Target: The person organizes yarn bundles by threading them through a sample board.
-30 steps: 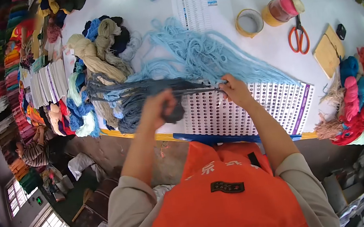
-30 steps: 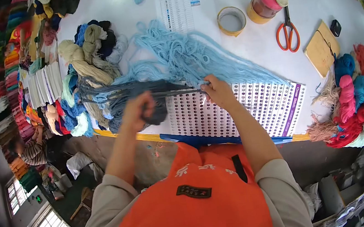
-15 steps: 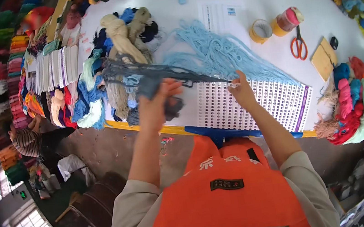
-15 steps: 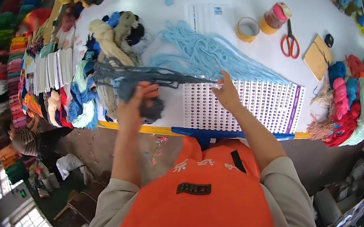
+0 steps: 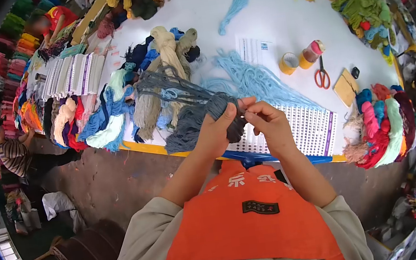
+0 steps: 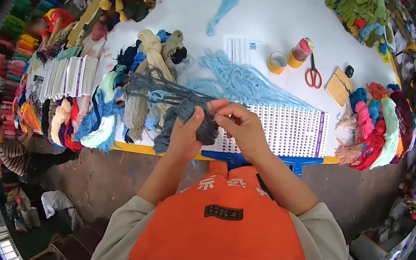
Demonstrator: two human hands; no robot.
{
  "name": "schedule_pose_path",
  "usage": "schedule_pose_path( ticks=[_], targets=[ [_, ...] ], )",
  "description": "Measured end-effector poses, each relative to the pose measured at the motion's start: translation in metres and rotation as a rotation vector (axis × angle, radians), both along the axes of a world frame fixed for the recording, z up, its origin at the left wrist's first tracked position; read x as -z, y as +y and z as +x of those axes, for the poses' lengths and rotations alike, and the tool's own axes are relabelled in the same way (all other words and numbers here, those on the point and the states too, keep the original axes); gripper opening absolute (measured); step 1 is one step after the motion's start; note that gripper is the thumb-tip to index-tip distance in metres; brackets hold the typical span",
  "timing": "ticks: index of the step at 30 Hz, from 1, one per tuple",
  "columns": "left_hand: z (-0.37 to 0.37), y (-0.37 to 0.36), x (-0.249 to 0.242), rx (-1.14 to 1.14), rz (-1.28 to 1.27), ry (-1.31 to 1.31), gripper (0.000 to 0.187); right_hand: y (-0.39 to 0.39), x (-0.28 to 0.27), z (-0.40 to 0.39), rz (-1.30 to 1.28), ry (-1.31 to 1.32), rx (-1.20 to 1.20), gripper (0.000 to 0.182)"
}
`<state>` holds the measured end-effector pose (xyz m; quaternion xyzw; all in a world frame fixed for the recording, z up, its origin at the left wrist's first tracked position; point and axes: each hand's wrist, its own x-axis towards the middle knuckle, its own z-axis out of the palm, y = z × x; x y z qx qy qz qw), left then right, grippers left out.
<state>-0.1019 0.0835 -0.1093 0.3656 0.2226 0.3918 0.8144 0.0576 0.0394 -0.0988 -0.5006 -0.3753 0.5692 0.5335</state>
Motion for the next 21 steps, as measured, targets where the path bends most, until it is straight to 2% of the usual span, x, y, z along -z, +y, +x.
schedule_pose_path(
  ticks=[7,9,13,15,17,18,20,21],
  targets=[
    [-0.009,-0.014,-0.007,-0.112,0.099,0.052,0.027,-0.018,-0.01,-0.013,-0.088,0.239,0.051,0.009],
    [-0.011,-0.017,-0.009,-0.132,0.028,0.011,0.019,-0.02,-0.012,-0.015,-0.107,0.297,0.054,0.009],
    [-0.017,-0.017,-0.011,-0.115,-0.004,0.056,0.019,-0.023,-0.007,-0.019,-0.123,0.384,0.064,0.009],
    [-0.021,-0.015,-0.012,-0.093,0.005,-0.02,0.029,-0.022,-0.008,-0.019,-0.116,0.427,0.061,0.011],
    [-0.023,-0.017,-0.021,-0.083,-0.072,-0.096,0.033,-0.022,-0.014,-0.018,-0.132,0.603,0.07,0.015],
    [-0.023,-0.017,-0.025,-0.077,-0.153,-0.172,0.038,-0.022,-0.014,-0.018,-0.13,0.602,0.072,0.015],
    [-0.021,-0.018,-0.025,-0.076,-0.115,-0.146,0.043,-0.022,-0.013,-0.018,-0.109,0.438,0.043,0.018],
    [-0.021,-0.018,-0.024,-0.077,-0.079,-0.118,0.048,-0.022,-0.018,-0.021,-0.108,0.436,0.043,0.018]
  ],
)
